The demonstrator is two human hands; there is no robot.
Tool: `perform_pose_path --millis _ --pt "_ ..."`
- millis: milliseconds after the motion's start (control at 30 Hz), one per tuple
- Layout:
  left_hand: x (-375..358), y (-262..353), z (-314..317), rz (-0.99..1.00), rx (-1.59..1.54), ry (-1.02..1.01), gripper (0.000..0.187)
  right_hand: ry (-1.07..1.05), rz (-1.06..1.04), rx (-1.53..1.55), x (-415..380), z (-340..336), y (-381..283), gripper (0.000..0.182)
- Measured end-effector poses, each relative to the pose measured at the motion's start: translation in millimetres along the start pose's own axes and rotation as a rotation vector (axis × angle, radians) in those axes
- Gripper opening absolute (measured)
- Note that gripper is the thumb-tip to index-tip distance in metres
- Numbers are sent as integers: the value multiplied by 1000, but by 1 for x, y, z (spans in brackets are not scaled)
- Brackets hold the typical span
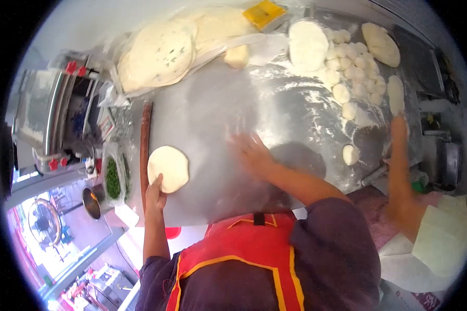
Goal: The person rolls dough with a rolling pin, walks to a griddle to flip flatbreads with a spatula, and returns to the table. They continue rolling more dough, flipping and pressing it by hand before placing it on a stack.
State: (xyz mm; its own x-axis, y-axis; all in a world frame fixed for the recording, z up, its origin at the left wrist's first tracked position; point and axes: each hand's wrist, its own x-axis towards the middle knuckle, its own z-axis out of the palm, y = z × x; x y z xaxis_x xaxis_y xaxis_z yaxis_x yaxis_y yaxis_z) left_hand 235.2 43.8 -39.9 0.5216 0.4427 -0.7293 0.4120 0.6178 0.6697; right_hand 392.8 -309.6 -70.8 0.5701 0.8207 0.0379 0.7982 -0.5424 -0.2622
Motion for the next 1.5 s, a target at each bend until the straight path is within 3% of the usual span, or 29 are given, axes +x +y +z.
perform_pose_path --millis 100,167,300,400,467,567,633,667,733,767,833,867,933,1067,1233,1333,1367,1467,1500 --pt "-5 4 5 -73 -9 6 46 71 47 11 -24 -18 18 62" --pt "-4 4 4 -53 -10 -24 41 127 285 -187 -9 -17 46 62" --pt "-31 21 57 147 45 -85 40 332 287 252 34 -35 21 57" --pt "-37 32 103 194 150 -292 42 247 554 1037 48 -25 -14 55" --pt "-35 30 133 194 156 -448 47 160 707 1330 60 -25 -14 54" --pt "-21 16 169 273 -8 -630 53 121 800 1411 58 -39 -3 49" --pt "-13 5 172 505 603 -296 57 90 873 1465 51 -44 7 46" --pt "-7 -1 172 608 902 -110 59 130 827 1129 46 -44 13 47" --pt "15 -29 168 977 1158 -71 61 200 697 460 36 -38 26 47" --pt "20 -34 171 1171 1279 -48 62 290 600 355 42 -34 27 49" --pt "31 -39 187 1277 1383 -67 62 466 399 138 64 -25 26 53" --pt "34 -43 194 1322 1439 -78 63 453 325 122 74 -22 24 54" --pt "39 -50 205 1304 1456 -38 64 415 184 100 89 -14 21 56" --pt "35 -49 209 1253 1508 -18 63 231 235 33 90 4 16 59" --pt "52 -40 207 1196 1517 -8 67 339 225 113 92 -5 40 62" --pt "63 -21 209 1020 1357 -12 62 180 590 318 84 -26 41 58" --pt "66 -6 217 942 1288 -17 59 305 594 361 83 -11 45 51" --pt "71 17 235 596 1302 -67 43 147 812 548 97 -22 40 45" --pt "69 20 234 630 1303 -122 41 103 782 619 98 -27 43 40"
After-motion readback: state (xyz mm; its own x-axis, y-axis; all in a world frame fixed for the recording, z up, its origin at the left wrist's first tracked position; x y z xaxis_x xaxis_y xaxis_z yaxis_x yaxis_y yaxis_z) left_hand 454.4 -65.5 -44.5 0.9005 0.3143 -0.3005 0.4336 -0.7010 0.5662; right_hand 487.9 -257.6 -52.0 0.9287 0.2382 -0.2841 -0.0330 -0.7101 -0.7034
